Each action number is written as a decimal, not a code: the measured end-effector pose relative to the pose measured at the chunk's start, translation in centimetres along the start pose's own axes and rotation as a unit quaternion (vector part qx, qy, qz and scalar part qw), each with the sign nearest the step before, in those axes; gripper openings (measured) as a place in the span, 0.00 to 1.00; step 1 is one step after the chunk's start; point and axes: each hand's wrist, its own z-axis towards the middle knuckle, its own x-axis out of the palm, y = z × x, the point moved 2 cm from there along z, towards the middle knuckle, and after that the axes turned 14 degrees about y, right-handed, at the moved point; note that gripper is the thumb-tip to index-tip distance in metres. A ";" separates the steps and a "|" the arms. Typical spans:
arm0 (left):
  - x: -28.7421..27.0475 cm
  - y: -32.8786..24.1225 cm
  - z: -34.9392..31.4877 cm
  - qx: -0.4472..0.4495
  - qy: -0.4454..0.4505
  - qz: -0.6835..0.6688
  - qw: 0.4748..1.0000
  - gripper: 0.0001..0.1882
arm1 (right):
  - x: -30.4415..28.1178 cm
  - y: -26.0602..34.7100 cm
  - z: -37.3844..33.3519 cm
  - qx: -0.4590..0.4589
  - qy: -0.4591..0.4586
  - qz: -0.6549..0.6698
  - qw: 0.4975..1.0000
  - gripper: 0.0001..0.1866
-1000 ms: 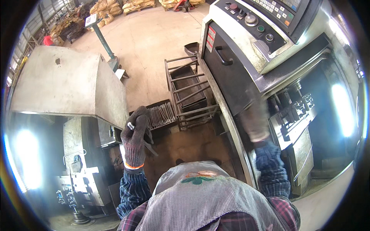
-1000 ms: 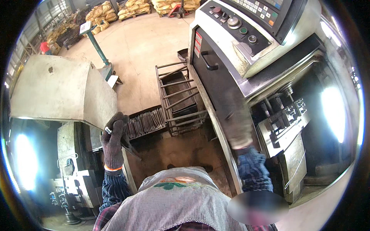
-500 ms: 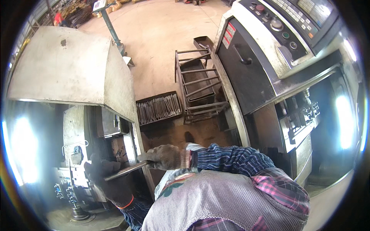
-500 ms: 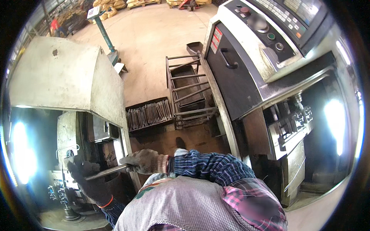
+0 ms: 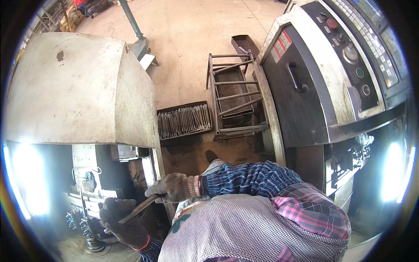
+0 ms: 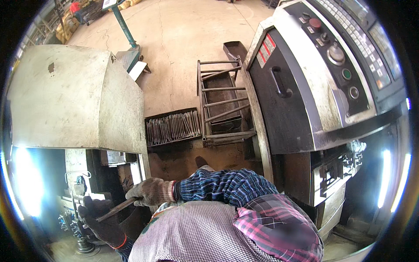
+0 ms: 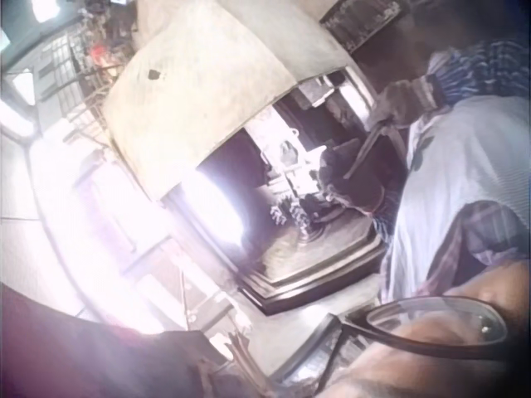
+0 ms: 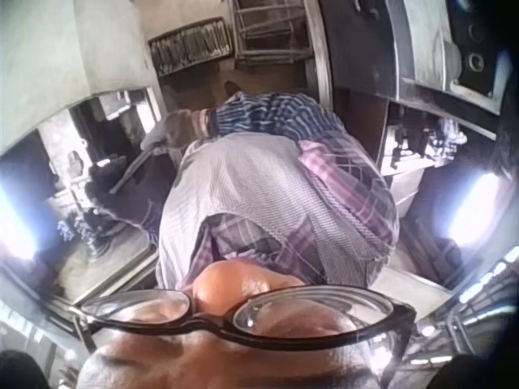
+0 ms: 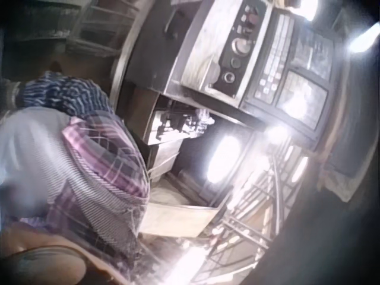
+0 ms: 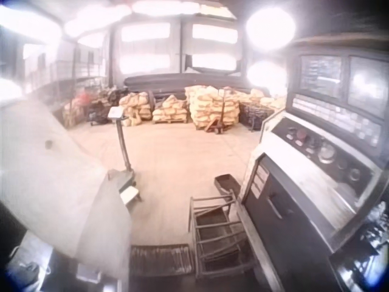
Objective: The person operates a metalworking machine, repeatedly inserting metal rods into the chuck, adjusting the tooling, and removing finished pieces. They place the finished pieces into a nearby metal rack. The process is repeated multiple times throughout the clip.
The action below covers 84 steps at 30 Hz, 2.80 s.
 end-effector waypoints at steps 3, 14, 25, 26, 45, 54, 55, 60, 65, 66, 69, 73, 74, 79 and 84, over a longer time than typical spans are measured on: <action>0.3 0.6 0.8 -0.021 0.073 0.254 0.964 0.19 | -1.7 -0.3 0.8 0.000 0.008 0.003 1.000 0.19; 2.1 0.2 1.1 -0.228 -0.073 -0.374 0.896 0.14 | -5.1 -2.2 2.9 -0.046 0.056 0.032 0.997 0.21; 4.1 -2.4 1.6 -0.288 -0.230 -0.392 0.843 0.25 | -4.9 -3.2 4.1 -0.043 0.132 0.054 0.989 0.22; 3.9 -2.2 1.2 -0.304 -0.242 -0.410 0.825 0.25 | -4.7 -3.2 4.3 -0.051 0.134 0.054 0.988 0.22; -3.3 8.5 -2.9 -0.268 0.005 -0.017 0.963 0.26 | -0.8 -2.3 7.9 -0.031 0.074 0.065 0.995 0.15; -6.1 8.8 -0.5 0.003 -0.001 -0.574 0.819 0.34 | 2.0 -2.5 8.6 -0.020 0.062 0.087 0.994 0.10; -6.4 9.2 -0.6 -0.021 -0.040 -0.556 0.830 0.35 | 2.2 -2.5 8.6 -0.015 0.067 0.096 0.993 0.09; -10.4 17.9 2.5 -0.110 -0.018 -0.265 0.958 0.28 | 1.6 -1.8 7.9 -0.029 0.034 0.105 0.994 0.09; -11.5 21.5 4.6 -0.249 -0.040 -0.150 0.956 0.22 | 2.3 -1.3 7.2 -0.025 0.025 0.096 0.995 0.10; -11.2 21.3 5.0 -0.259 -0.059 -0.159 0.951 0.21 | 2.3 -1.4 7.2 -0.017 0.026 0.097 0.995 0.11; -10.8 22.8 3.9 -0.241 -0.069 -0.145 0.957 0.20 | 2.0 -1.2 7.0 -0.005 0.023 0.088 0.996 0.11; -15.2 34.7 0.6 -0.308 0.054 -0.048 0.949 0.20 | 2.2 -0.5 7.0 -0.012 0.028 0.069 0.997 0.11; -15.4 34.7 0.7 -0.290 0.078 0.014 0.954 0.19 | 2.2 -0.5 7.0 -0.011 0.028 0.068 0.997 0.12; -13.5 27.6 2.5 -0.228 0.040 0.007 0.973 0.19 | 2.1 -0.7 7.4 0.007 0.032 0.050 0.998 0.12; -10.8 21.0 1.7 -0.300 -0.165 -0.308 0.888 0.17 | 2.4 -0.4 7.4 0.008 0.057 0.062 0.996 0.12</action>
